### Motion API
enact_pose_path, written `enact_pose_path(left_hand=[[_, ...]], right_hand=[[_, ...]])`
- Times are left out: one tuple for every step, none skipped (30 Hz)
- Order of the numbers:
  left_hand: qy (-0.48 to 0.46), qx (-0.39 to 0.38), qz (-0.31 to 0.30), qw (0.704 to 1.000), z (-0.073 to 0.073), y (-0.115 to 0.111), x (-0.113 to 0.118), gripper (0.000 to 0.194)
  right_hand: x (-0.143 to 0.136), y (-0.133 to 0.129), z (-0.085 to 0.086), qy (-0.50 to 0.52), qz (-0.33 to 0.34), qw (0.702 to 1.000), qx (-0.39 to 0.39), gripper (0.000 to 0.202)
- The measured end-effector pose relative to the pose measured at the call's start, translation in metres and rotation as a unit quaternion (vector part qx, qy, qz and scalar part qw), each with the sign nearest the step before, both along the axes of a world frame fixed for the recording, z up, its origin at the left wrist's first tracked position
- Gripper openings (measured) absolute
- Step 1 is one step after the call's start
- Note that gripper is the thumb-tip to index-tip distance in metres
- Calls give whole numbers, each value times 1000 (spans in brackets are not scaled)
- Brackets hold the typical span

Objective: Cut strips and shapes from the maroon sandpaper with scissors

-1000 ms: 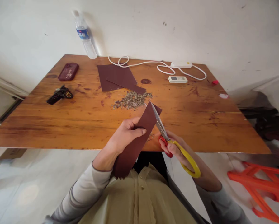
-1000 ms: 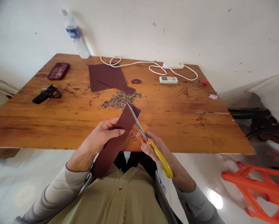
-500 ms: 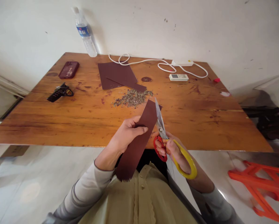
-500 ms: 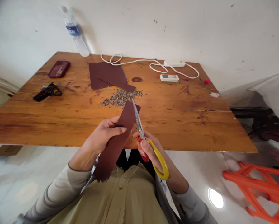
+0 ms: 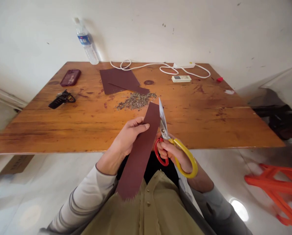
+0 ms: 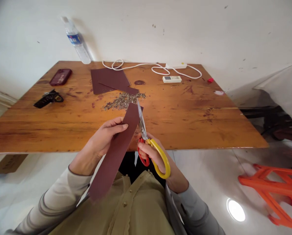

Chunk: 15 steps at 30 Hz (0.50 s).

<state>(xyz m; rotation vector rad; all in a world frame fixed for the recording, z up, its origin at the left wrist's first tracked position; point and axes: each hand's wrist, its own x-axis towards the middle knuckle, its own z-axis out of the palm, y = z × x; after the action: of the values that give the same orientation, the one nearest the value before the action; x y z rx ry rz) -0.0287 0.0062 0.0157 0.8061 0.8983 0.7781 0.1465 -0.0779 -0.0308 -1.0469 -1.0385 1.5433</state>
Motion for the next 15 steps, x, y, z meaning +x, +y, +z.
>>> enact_pose_path(left_hand=[[2, -7, 5, 1000, 1, -2, 0, 25], [2, -12, 10, 1000, 2, -5, 1, 25], [0, -13, 15, 1000, 2, -9, 1, 24], [-3, -12, 18, 1000, 1, -12, 2, 23], [-7, -12, 20, 1000, -1, -16, 2, 23], [-11, -12, 23, 1000, -3, -19, 3, 22], [-16, -18, 26, 999, -6, -22, 4, 23], [-22, -24, 28, 999, -9, -25, 4, 24], [-29, -30, 29, 999, -13, -28, 4, 25], [-33, -34, 28, 998, -17, -30, 5, 26], [-37, -36, 29, 998, -21, -33, 5, 27], [-40, -37, 30, 998, -24, -35, 5, 27], [-42, -36, 33, 998, -28, -38, 6, 27], [-44, -35, 37, 998, -31, -41, 6, 27], [-45, -32, 43, 998, -33, -43, 7, 28]], right_hand=[[-2, -1, -2, 19, -4, 1000, -11, 26], [-5, -2, -5, 36, -7, 999, -23, 27], [-7, -3, -8, 50, -9, 998, -35, 27], [-9, -5, -10, 59, -12, 997, -45, 27], [-11, -7, -13, 66, -16, 996, -52, 27], [-13, -9, -15, 70, -20, 996, -55, 27], [-14, -11, -17, 74, -23, 995, -56, 28], [-15, -13, -19, 78, -26, 995, -56, 28], [-16, -15, -22, 84, -28, 995, -54, 29], [-17, -18, -24, 92, -31, 994, -53, 29], [-19, -20, -27, 101, -31, 993, -53, 30], [-20, -22, -31, 110, -30, 992, -54, 31], [-22, -25, -35, 117, -33, 991, -55, 32], [-23, -27, -39, 118, -36, 991, -58, 31], [-25, -28, -44, 114, -37, 991, -63, 31]])
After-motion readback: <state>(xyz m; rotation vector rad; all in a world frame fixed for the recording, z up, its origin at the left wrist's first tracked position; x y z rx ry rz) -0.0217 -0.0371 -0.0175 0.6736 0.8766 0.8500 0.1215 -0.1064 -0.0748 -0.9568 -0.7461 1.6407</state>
